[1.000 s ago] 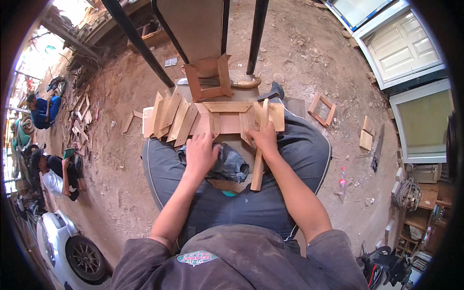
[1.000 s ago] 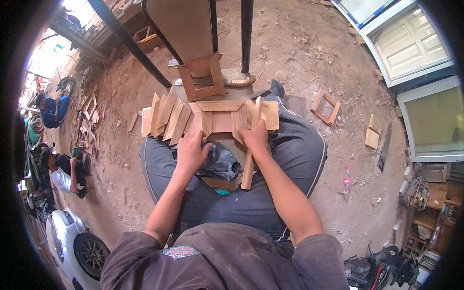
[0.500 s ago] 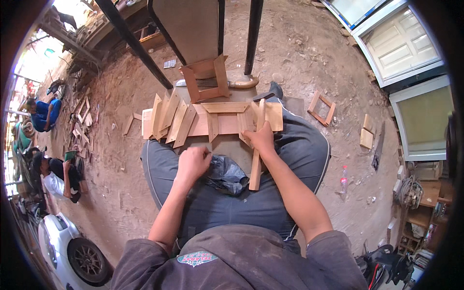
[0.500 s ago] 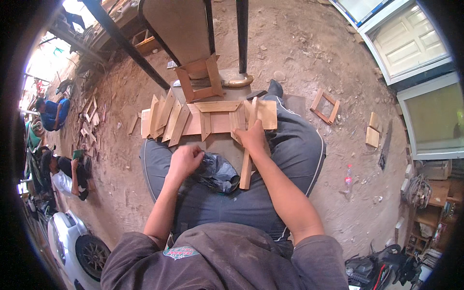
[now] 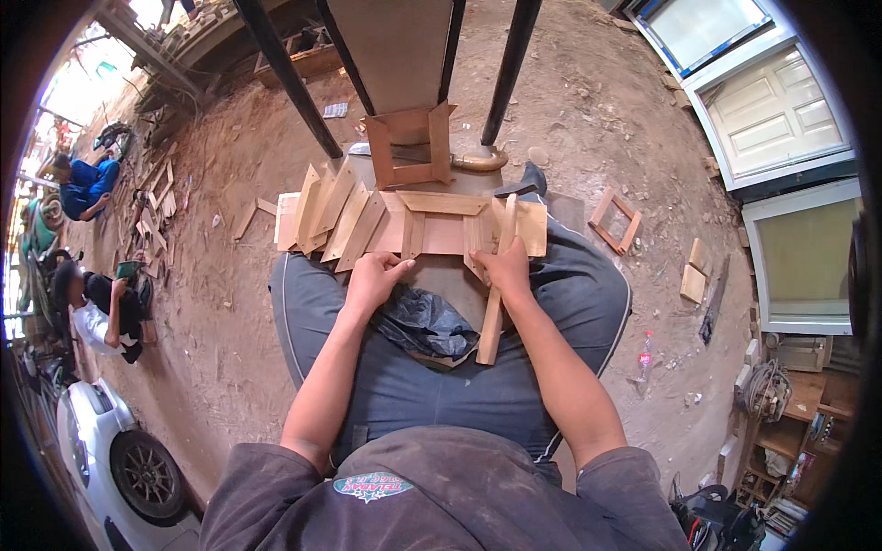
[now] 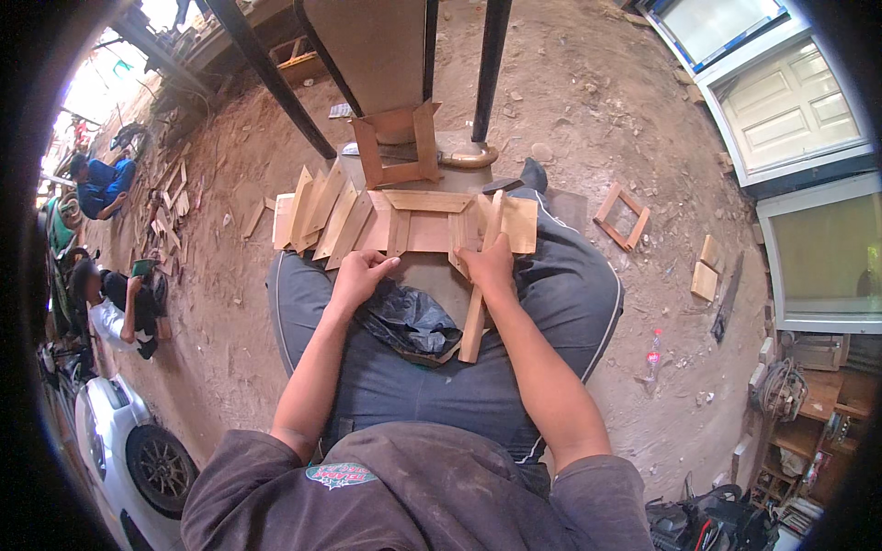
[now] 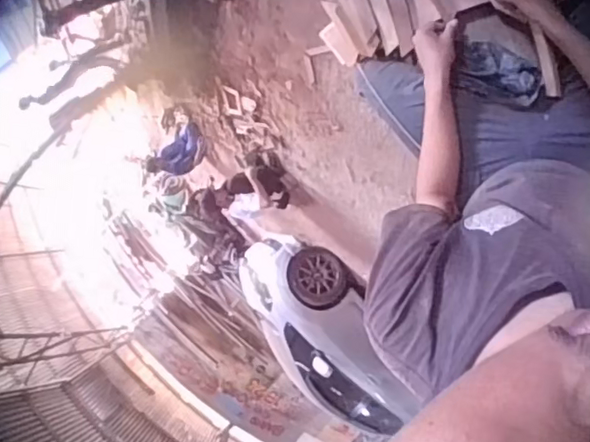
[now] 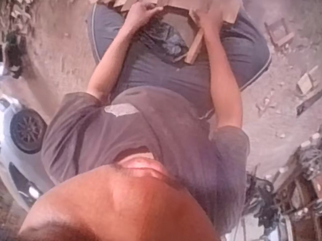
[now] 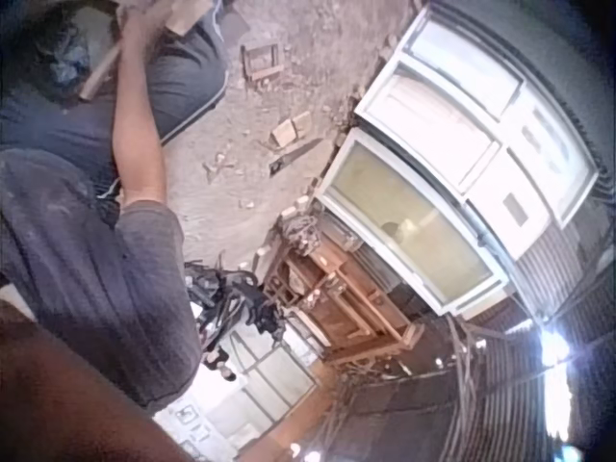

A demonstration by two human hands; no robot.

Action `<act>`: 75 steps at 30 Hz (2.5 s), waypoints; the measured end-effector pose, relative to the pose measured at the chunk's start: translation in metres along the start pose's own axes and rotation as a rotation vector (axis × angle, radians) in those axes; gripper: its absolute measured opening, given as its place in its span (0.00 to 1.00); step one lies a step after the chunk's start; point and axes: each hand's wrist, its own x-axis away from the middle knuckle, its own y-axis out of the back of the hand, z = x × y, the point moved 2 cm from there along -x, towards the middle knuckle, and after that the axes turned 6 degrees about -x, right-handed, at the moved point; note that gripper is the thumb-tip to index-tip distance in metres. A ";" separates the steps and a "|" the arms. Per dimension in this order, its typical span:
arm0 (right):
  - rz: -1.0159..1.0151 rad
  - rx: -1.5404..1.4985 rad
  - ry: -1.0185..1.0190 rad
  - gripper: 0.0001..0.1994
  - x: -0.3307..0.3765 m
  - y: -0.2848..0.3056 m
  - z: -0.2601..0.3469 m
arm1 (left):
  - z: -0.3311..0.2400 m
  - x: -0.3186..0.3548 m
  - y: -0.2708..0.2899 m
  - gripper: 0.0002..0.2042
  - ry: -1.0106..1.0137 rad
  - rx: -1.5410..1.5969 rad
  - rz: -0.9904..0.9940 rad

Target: The person assembles wooden picture frames by placing small wooden pieces together and driving nails into the corners with a hammer.

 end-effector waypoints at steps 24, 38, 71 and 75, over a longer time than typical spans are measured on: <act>-0.039 -0.055 0.135 0.27 -0.003 -0.002 -0.005 | -0.007 0.005 0.002 0.21 -0.004 0.016 0.017; 0.030 -0.088 0.044 0.31 0.016 0.007 0.023 | -0.007 0.008 0.003 0.22 -0.006 -0.018 0.040; 0.017 -0.081 0.043 0.33 0.004 0.004 0.007 | -0.011 0.013 0.001 0.22 -0.021 -0.027 0.064; 0.044 -0.088 0.017 0.33 0.007 0.005 0.011 | -0.009 0.013 0.002 0.22 -0.022 -0.030 0.064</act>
